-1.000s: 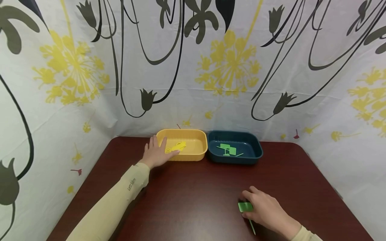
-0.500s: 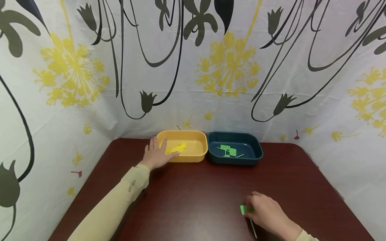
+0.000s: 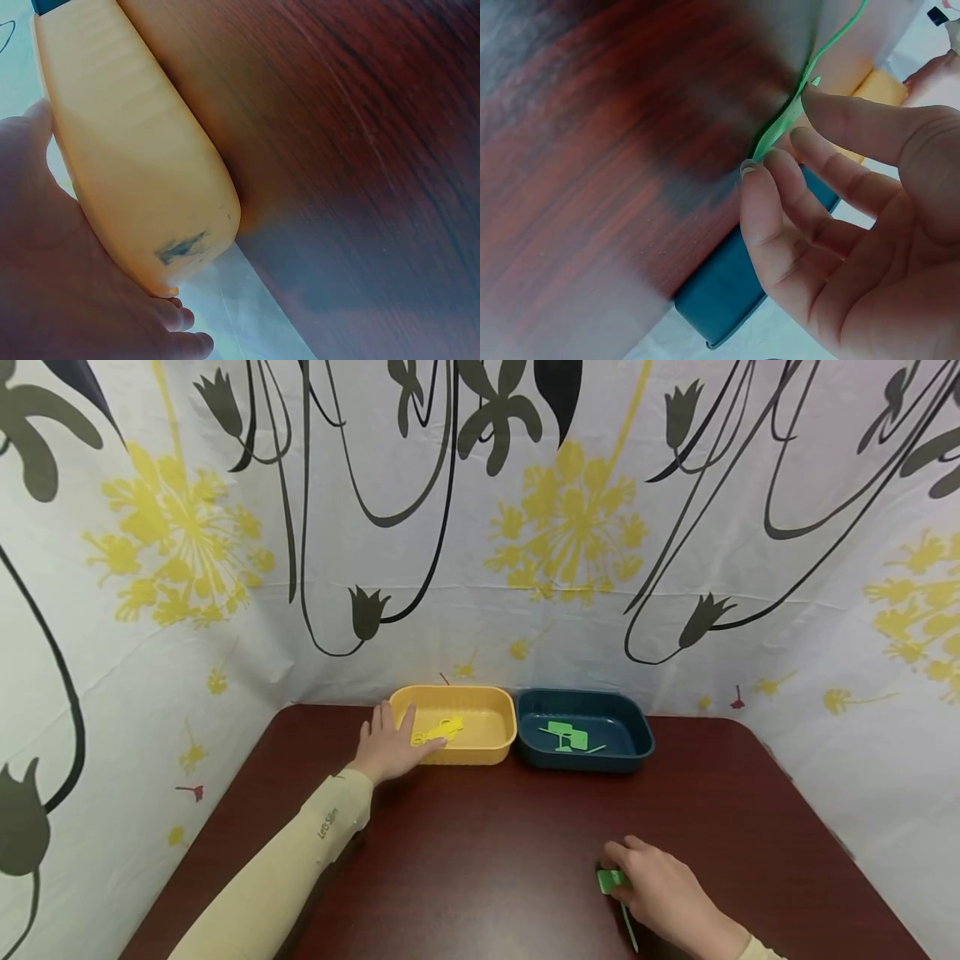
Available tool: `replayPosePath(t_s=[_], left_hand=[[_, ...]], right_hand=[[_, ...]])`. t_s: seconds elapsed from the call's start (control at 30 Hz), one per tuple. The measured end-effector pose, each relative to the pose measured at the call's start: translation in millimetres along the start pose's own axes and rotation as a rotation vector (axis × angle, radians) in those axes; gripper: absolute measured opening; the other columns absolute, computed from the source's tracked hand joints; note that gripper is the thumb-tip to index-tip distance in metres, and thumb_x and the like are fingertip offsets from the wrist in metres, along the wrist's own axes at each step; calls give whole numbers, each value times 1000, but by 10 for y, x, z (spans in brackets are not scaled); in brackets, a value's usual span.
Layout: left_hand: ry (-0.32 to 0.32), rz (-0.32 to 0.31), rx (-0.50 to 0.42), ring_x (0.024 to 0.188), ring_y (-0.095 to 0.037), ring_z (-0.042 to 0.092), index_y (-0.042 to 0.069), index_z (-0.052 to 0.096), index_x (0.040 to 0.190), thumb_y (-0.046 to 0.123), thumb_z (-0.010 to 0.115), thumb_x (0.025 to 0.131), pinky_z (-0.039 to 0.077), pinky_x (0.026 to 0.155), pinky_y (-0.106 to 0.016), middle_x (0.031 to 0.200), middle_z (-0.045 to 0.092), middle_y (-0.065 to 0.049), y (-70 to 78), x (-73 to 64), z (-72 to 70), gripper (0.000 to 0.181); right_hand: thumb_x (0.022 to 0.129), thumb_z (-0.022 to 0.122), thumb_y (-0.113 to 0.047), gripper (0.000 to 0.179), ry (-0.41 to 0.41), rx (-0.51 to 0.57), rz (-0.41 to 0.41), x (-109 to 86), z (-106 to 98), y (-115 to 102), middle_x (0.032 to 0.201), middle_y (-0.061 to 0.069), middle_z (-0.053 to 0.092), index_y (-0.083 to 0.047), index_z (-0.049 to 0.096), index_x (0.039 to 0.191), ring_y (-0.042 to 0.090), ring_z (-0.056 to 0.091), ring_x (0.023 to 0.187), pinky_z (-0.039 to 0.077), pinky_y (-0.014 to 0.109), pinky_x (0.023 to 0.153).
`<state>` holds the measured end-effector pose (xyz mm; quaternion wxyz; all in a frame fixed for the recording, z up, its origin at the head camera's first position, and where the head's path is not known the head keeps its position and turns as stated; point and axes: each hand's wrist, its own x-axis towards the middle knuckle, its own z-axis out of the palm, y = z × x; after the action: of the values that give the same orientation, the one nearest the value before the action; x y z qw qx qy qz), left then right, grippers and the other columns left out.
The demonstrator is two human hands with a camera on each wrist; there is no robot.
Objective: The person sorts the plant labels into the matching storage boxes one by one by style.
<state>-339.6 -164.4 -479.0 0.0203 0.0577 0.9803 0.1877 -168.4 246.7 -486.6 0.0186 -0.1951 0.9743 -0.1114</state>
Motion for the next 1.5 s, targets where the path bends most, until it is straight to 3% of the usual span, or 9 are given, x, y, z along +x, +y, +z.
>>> replayPosePath(t_s=[0.17, 0.5, 0.77, 0.97, 1.2, 1.33, 1.5], left_hand=[[3, 2, 6, 150, -45, -3, 16, 13, 163, 89, 38, 82, 6, 116, -65, 163, -5, -29, -1, 2, -2, 112], [10, 8, 7, 150, -45, -3, 16, 14, 163, 89, 38, 83, 5, 116, -65, 163, -7, -30, -5, 12, -10, 111], [9, 9, 6, 150, -45, -3, 16, 14, 163, 88, 39, 83, 6, 116, -65, 163, -7, -30, -5, 0, -3, 111], [11, 8, 7, 150, -45, -3, 16, 15, 163, 88, 40, 83, 6, 116, -65, 163, -5, -30, -2, -3, 1, 111], [11, 8, 3, 150, -45, -3, 16, 15, 163, 89, 39, 82, 6, 116, -65, 163, -5, -29, -3, 3, 2, 111], [10, 7, -3, 150, -45, -3, 16, 15, 163, 89, 40, 82, 6, 116, -65, 163, -5, -29, -1, -1, -1, 111], [14, 12, -5, 150, -46, -3, 16, 15, 163, 88, 40, 83, 6, 115, -66, 163, -5, -30, 0, -5, -4, 111]], right_hand=[[75, 89, -17, 29, 15, 14, -15, 20, 8, 26, 82, -11, 50, -30, 66, 89, 5, 56, 69, 44, 27, 52], [77, 88, -21, 25, 45, 11, 10, 56, 29, 42, 78, -13, 45, -30, 65, 81, 1, 46, 68, 41, 25, 53], [75, 89, -22, 34, 14, 46, 73, 59, 49, 66, 78, -14, 48, -26, 56, 81, 4, 44, 69, 39, 27, 55], [77, 88, -22, 29, -39, 145, 39, 80, 33, 130, 79, -10, 51, -25, 60, 84, 3, 48, 66, 41, 28, 54], [80, 84, -18, 18, -110, 311, -74, 111, -99, 229, 74, -11, 57, -24, 67, 81, 2, 51, 61, 44, 26, 52], [84, 81, -18, 16, -147, 359, -66, 155, -227, 223, 67, -14, 60, -24, 67, 79, 3, 53, 57, 45, 26, 51], [88, 78, -19, 13, -131, 370, -43, 219, -420, 183, 68, -11, 61, -23, 68, 81, 5, 54, 58, 47, 27, 52]])
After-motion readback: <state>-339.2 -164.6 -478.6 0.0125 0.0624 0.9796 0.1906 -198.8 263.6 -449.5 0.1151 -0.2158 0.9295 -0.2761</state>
